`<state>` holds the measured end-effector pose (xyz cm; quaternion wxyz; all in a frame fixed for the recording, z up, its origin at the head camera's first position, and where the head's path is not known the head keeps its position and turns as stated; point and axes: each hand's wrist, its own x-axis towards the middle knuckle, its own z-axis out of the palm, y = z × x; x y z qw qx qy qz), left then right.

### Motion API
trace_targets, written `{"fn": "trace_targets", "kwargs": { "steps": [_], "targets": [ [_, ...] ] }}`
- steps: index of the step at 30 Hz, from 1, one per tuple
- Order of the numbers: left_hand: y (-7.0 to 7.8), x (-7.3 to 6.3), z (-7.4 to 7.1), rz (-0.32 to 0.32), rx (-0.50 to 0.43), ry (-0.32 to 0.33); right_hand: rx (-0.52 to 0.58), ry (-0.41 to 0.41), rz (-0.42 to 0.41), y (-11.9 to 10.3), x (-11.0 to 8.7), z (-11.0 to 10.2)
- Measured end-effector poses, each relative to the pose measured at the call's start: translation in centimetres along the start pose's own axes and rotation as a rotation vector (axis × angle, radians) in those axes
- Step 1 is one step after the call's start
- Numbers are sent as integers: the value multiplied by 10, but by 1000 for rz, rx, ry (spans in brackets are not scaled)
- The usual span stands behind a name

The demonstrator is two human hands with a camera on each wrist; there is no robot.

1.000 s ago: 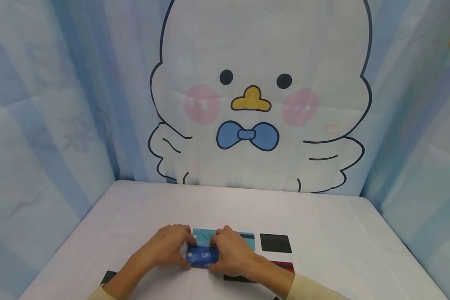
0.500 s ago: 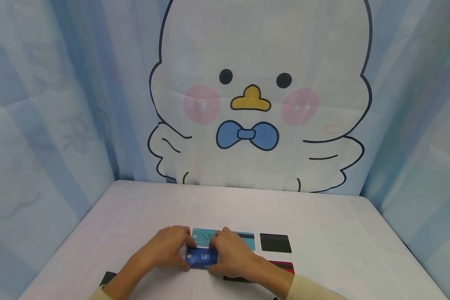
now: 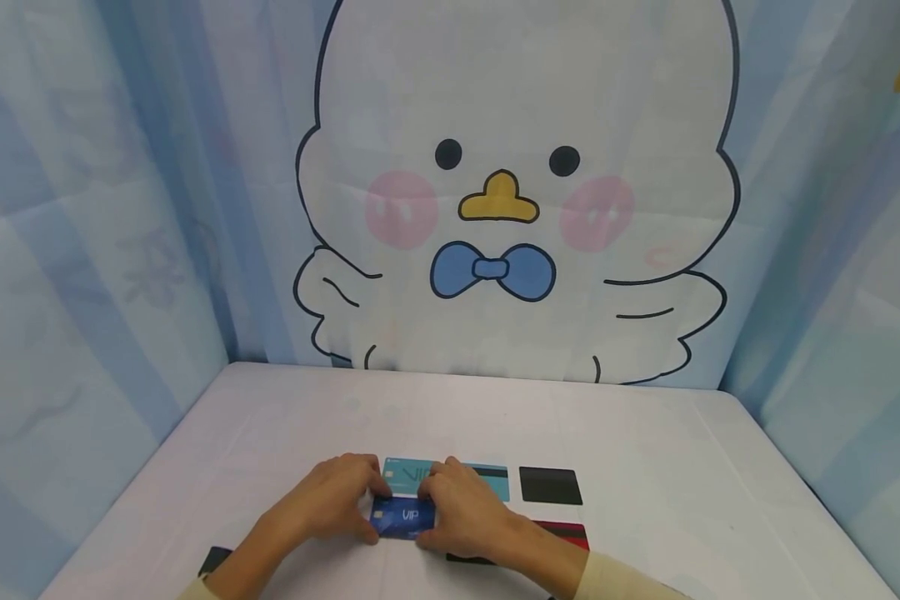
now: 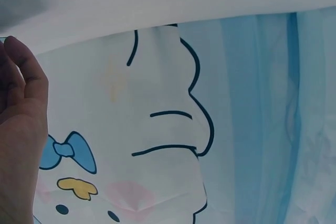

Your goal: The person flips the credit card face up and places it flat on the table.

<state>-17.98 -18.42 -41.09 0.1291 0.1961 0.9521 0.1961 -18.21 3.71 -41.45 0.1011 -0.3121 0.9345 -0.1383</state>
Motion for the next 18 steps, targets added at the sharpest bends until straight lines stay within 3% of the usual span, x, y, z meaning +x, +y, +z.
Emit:
{"fn": "trace_targets", "kwargs": {
  "steps": [18],
  "targets": [
    [-1, -1, -2, -16, -26, 1, 84, 39, -11, 9, -7, -4]
  ]
}}
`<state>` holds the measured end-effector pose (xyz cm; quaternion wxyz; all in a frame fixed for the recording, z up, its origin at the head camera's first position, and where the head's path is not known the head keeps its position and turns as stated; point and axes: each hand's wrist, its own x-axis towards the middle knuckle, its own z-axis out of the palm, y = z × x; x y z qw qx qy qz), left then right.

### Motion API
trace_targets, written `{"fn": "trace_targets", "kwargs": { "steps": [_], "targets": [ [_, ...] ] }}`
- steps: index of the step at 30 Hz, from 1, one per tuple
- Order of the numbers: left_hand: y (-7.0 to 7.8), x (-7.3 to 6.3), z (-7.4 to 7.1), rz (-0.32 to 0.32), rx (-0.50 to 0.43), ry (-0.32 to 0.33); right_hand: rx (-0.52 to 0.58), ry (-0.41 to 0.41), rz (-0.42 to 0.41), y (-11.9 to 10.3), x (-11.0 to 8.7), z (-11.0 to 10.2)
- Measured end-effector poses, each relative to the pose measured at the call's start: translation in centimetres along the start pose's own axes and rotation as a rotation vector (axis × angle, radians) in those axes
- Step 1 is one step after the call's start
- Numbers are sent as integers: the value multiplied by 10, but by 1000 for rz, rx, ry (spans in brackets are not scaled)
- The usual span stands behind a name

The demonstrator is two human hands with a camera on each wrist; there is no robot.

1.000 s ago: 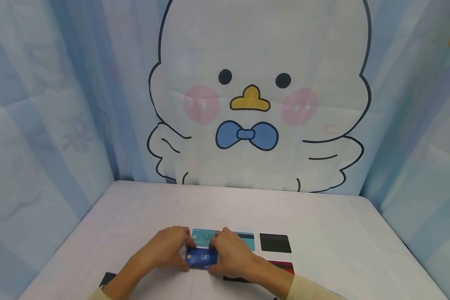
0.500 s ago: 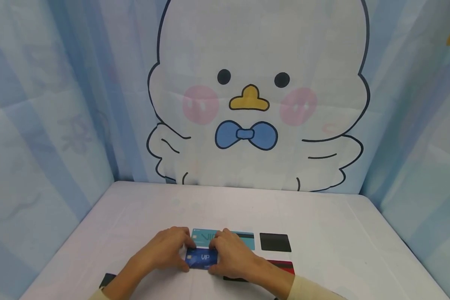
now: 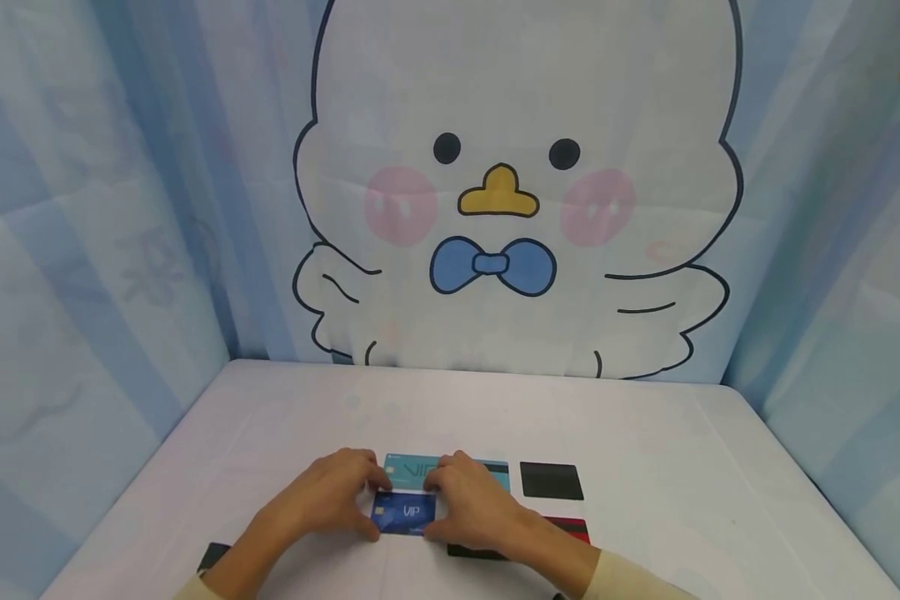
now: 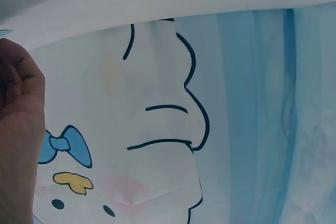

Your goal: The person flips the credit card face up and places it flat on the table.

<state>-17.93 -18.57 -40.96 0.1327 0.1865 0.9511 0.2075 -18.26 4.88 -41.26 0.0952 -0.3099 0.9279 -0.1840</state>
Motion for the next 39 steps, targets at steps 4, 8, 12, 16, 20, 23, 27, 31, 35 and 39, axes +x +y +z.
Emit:
{"fn": "trace_targets", "kwargs": {
  "steps": [4, 8, 12, 16, 20, 23, 27, 31, 35, 39],
  "targets": [
    [3, -1, -2, 41, 23, 38, 7, 35, 22, 7, -5, -7],
    [7, 3, -2, 83, 52, 68, 25, 65, 62, 16, -8, -12],
    [14, 12, -2, 116, 50, 70, 45, 78, 84, 24, -11, -17],
    [24, 23, -2, 161, 44, 80, 50, 107, 81, 34, -13, -22],
    [35, 36, 0, 194, 55, 90, 45, 130, 87, 43, -15, -25],
    [41, 45, 2, 190, 64, 87, 56, 116, 122, 48, -16, -26],
    [45, 56, 4, 177, 66, 92, 84, 97, 165, 53, -18, -28],
    [49, 66, 5, 164, 65, 84, 97, 89, 180, 57, -19, -31],
    [53, 75, 7, 149, 77, 74, 86, 86, 188, 62, -20, -32],
    [57, 82, 10, 127, 103, 68, 66, 90, 184, 67, -19, -32]
  ]
}}
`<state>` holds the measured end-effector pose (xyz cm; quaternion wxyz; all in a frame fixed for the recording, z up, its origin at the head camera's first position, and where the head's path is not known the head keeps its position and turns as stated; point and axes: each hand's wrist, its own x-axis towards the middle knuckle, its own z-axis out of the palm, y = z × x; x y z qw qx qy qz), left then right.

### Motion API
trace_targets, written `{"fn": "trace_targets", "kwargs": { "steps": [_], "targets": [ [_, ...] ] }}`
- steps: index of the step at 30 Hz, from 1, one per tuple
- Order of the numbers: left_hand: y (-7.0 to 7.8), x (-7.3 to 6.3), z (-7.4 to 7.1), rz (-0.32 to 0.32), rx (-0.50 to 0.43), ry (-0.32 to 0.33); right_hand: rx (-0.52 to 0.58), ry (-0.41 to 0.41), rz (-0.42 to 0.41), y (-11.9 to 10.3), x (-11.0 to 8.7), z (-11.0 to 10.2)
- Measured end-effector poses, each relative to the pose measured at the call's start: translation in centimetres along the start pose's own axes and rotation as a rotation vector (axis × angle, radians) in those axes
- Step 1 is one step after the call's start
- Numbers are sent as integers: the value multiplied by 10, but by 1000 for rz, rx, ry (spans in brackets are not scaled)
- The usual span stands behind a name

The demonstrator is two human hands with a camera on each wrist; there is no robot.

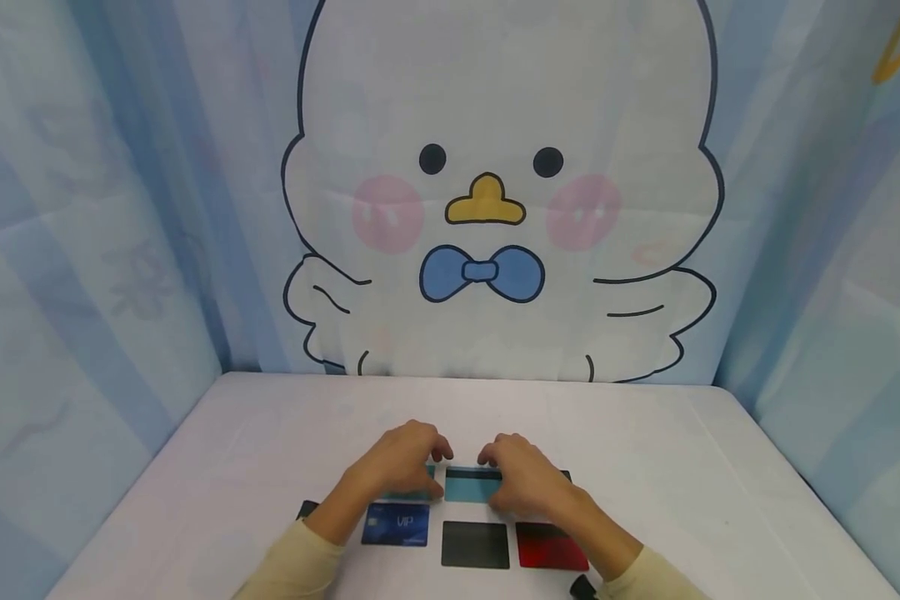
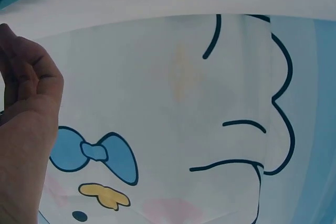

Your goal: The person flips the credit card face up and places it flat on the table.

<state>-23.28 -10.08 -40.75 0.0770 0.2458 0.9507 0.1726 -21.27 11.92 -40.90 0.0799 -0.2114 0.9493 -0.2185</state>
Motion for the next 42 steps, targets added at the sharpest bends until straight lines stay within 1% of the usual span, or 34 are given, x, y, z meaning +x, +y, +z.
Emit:
{"fn": "trace_targets", "kwargs": {
  "steps": [5, 11, 14, 18, 21, 23, 27, 30, 37, 39, 42],
  "targets": [
    [3, 4, 1, -17, 34, -11, -13, -10, -9, 2, 2, -2],
    [9, 8, 0, -19, 33, -37, -27, -13, -11, 2, 2, -6],
    [12, 9, 0, -17, 33, -41, -17, -8, -3, 2, 2, -9],
    [15, 10, 2, -7, 26, -58, -2, -12, 30, 4, -2, -12],
    [18, 13, 4, 6, 23, -59, -1, -10, 54, 7, -5, -15],
    [19, 15, 4, 15, 27, -55, 1, -6, 55, 8, -6, -17],
    [18, 15, 4, 25, 36, -49, 1, -6, 31, 9, -2, -15],
    [17, 14, 6, 21, 47, -41, 1, -16, 24, 8, 2, -11],
    [17, 15, 10, 3, 57, -53, -8, -59, 73, 7, 5, -4],
    [17, 15, 10, 8, 63, -49, -17, -54, 71, 6, 5, -5],
    [17, 15, 8, 7, 75, -42, -27, -42, 47, 6, 6, -4]
  ]
}}
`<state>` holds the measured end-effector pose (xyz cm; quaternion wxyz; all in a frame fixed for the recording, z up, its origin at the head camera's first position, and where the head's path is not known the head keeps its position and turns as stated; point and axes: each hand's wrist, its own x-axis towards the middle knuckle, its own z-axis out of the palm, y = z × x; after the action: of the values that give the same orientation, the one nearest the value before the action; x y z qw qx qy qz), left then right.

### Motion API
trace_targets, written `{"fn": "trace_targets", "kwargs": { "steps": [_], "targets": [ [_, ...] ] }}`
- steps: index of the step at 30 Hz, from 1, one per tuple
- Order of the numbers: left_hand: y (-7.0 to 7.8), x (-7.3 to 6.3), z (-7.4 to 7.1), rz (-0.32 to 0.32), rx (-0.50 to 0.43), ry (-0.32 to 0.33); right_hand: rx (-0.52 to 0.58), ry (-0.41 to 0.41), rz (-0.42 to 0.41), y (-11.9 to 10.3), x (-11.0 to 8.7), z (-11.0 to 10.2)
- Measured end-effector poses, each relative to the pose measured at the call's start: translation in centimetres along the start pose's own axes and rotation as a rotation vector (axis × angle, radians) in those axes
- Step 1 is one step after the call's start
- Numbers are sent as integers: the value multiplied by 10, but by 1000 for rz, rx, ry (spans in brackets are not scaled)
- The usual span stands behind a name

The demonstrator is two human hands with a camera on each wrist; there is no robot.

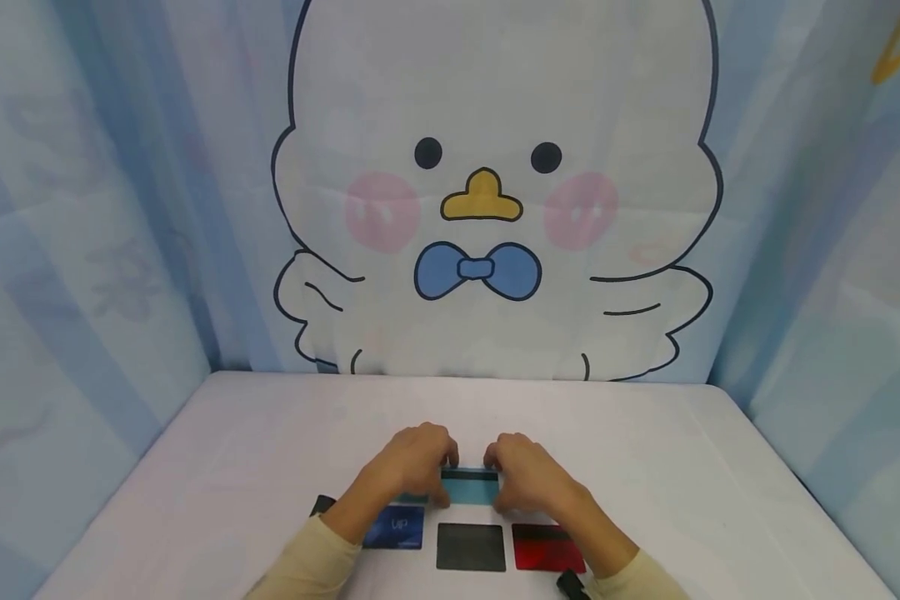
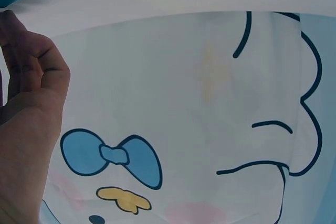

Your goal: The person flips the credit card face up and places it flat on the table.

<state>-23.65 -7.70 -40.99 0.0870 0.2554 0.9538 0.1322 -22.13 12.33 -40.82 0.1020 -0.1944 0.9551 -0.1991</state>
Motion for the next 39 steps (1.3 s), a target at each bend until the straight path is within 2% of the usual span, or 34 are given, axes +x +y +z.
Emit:
{"fn": "trace_targets", "kwargs": {
  "steps": [7, 13, 22, 33, 39],
  "targets": [
    [1, -1, -3, 5, -5, -5, 8, -13, -2, 0, 0, -1],
    [3, 0, -2, -17, -13, -33, 12, -39, -21, 2, -2, -2],
    [4, 2, -2, -10, -15, -23, -10, -37, -53, 7, 0, -3],
    [3, 2, -6, -9, -49, -23, -33, -31, -32, 5, 2, -7],
    [-2, -1, -5, -1, -47, -21, -30, -35, -49, 3, 1, -5]
  ]
}}
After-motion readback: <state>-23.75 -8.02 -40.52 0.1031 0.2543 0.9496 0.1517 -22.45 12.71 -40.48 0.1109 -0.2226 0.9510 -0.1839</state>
